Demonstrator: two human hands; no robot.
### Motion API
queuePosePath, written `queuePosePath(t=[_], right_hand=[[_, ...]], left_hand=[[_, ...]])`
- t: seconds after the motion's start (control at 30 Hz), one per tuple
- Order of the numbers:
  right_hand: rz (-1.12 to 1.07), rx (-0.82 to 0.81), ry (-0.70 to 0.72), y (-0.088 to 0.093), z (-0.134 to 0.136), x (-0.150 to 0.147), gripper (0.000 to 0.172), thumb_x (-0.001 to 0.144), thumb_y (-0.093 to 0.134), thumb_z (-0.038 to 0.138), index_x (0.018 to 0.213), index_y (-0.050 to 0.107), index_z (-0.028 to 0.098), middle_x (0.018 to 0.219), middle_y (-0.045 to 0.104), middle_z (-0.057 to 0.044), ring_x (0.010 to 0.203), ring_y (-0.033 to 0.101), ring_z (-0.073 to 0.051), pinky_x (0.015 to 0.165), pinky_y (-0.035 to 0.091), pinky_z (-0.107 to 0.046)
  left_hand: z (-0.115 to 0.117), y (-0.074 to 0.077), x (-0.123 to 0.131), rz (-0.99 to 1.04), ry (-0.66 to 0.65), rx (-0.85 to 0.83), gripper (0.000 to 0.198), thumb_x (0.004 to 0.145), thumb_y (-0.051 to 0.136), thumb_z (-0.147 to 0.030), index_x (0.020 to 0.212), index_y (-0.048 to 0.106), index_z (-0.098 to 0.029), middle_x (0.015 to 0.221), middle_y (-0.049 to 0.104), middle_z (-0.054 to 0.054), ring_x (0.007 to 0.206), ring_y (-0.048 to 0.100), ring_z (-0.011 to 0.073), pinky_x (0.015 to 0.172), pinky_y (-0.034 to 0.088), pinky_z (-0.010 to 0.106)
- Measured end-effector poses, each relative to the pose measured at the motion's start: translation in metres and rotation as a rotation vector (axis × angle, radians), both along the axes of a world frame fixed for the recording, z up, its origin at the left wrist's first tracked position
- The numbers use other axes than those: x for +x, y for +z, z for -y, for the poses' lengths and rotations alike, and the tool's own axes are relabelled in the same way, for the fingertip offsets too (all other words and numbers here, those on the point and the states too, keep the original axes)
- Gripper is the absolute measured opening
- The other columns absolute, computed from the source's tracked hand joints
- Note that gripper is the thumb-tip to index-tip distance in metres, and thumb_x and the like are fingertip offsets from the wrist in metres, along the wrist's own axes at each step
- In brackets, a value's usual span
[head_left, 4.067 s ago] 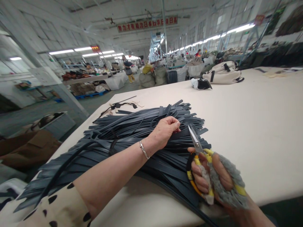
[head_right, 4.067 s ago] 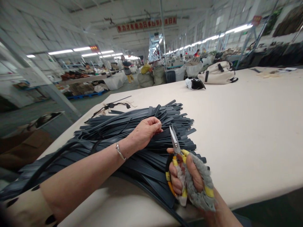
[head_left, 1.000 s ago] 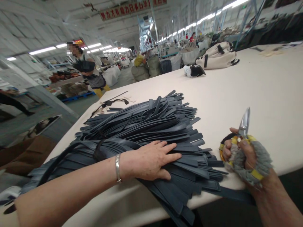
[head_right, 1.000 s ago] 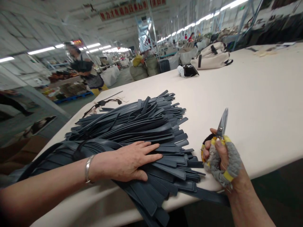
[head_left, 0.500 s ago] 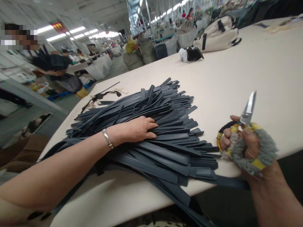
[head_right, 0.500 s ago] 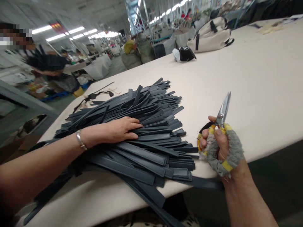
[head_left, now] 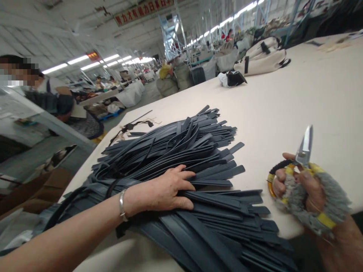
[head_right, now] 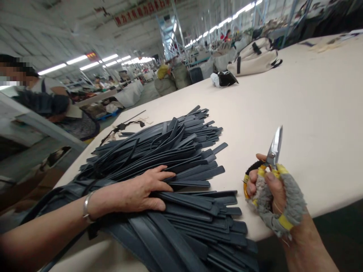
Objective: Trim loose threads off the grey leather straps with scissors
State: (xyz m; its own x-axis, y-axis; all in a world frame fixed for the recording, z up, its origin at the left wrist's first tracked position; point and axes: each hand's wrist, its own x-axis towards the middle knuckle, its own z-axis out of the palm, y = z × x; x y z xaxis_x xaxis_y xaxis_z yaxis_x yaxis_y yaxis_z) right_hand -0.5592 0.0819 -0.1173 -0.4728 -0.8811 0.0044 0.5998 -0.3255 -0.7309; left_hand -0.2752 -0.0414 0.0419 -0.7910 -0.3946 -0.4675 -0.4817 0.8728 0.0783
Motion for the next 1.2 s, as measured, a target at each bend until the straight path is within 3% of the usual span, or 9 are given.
queuePosePath(t=[0.1, 0.2, 0.4, 0.6, 0.77, 0.83, 0.9, 1.07, 1.2], right_hand=[[0.012, 0.009, -0.008, 0.000, -0.002, 0.001, 0.051, 0.074, 0.070, 0.041, 0.121, 0.052, 0.032, 0.071, 0.052, 0.001, 0.050, 0.048, -0.014, 0.040, 0.044, -0.026], [0.000, 0.011, -0.017, -0.001, -0.002, 0.002, 0.050, 0.078, 0.065, 0.038, 0.125, 0.050, 0.032, 0.071, 0.052, -0.001, 0.051, 0.049, -0.015, 0.038, 0.044, -0.027], [0.016, 0.044, -0.004, -0.001, -0.001, 0.001, 0.055, 0.069, 0.074, 0.042, 0.119, 0.053, 0.036, 0.068, 0.051, 0.001, 0.048, 0.047, -0.015, 0.037, 0.043, -0.026], [-0.009, 0.027, 0.011, -0.002, 0.001, -0.001, 0.056, 0.067, 0.077, 0.045, 0.117, 0.054, 0.035, 0.070, 0.052, 0.002, 0.050, 0.049, -0.014, 0.039, 0.045, -0.026], [-0.042, 0.031, 0.009, -0.007, 0.004, -0.002, 0.050, 0.072, 0.074, 0.042, 0.118, 0.054, 0.037, 0.071, 0.052, 0.002, 0.051, 0.049, -0.013, 0.038, 0.044, -0.023], [-0.074, 0.044, -0.007, -0.009, 0.005, -0.002, 0.053, 0.070, 0.075, 0.043, 0.118, 0.054, 0.037, 0.071, 0.053, 0.002, 0.051, 0.050, -0.014, 0.038, 0.044, -0.024], [-0.087, 0.057, -0.023, -0.011, 0.008, -0.002, 0.055, 0.067, 0.078, 0.044, 0.116, 0.054, 0.037, 0.068, 0.054, 0.002, 0.050, 0.050, -0.014, 0.039, 0.044, -0.025], [-0.093, 0.046, -0.026, -0.004, 0.014, 0.000, 0.051, 0.065, 0.079, 0.043, 0.107, 0.052, 0.032, 0.063, 0.055, 0.004, 0.048, 0.050, -0.013, 0.042, 0.045, -0.024], [-0.150, 0.053, -0.070, 0.003, 0.016, 0.005, 0.052, 0.064, 0.079, 0.042, 0.105, 0.051, 0.028, 0.060, 0.053, 0.005, 0.046, 0.049, -0.012, 0.040, 0.043, -0.021]], left_hand=[[0.022, -0.005, -0.004, -0.181, 0.036, -0.231, 0.036, 0.090, 0.048, -0.050, 0.106, 0.066, -0.023, 0.136, 0.048, 0.008, 0.131, 0.038, 0.0290, 0.110, 0.032, 0.049], [0.037, -0.011, -0.003, -0.179, 0.129, -0.401, 0.032, 0.087, 0.057, -0.041, 0.110, 0.065, -0.022, 0.139, 0.044, 0.013, 0.126, 0.041, 0.0330, 0.104, 0.036, 0.054], [0.013, -0.006, 0.007, -0.173, -0.045, -0.096, 0.025, 0.095, 0.043, -0.032, 0.103, 0.065, -0.021, 0.122, 0.056, 0.008, 0.107, 0.058, 0.0187, 0.095, 0.046, 0.032], [-0.004, 0.000, 0.009, -0.085, -0.146, -0.119, 0.035, 0.096, 0.038, -0.034, 0.126, 0.057, -0.030, 0.130, 0.053, 0.011, 0.114, 0.053, 0.0281, 0.098, 0.043, 0.046], [0.021, -0.006, 0.011, -0.311, 0.026, -0.175, 0.033, 0.094, 0.044, -0.032, 0.121, 0.061, -0.024, 0.139, 0.047, 0.009, 0.126, 0.046, 0.0211, 0.107, 0.036, 0.036], [0.032, -0.009, 0.011, -0.299, 0.255, -0.353, 0.050, 0.091, 0.045, -0.043, 0.136, 0.045, -0.021, 0.147, 0.037, 0.013, 0.131, 0.040, 0.0267, 0.108, 0.033, 0.046], [0.040, -0.010, 0.011, -0.171, 0.407, -0.352, 0.069, 0.089, 0.042, -0.053, 0.145, 0.031, -0.014, 0.148, 0.033, 0.018, 0.132, 0.038, 0.0315, 0.107, 0.033, 0.050], [0.029, -0.009, 0.012, -0.097, 0.232, -0.084, 0.050, 0.090, 0.044, -0.042, 0.133, 0.050, -0.018, 0.138, 0.050, 0.007, 0.125, 0.048, 0.0176, 0.106, 0.034, 0.024], [0.018, -0.014, 0.015, -0.141, 0.156, -0.084, 0.049, 0.092, 0.040, -0.040, 0.134, 0.050, -0.018, 0.142, 0.046, 0.006, 0.128, 0.044, 0.0184, 0.108, 0.032, 0.026]])
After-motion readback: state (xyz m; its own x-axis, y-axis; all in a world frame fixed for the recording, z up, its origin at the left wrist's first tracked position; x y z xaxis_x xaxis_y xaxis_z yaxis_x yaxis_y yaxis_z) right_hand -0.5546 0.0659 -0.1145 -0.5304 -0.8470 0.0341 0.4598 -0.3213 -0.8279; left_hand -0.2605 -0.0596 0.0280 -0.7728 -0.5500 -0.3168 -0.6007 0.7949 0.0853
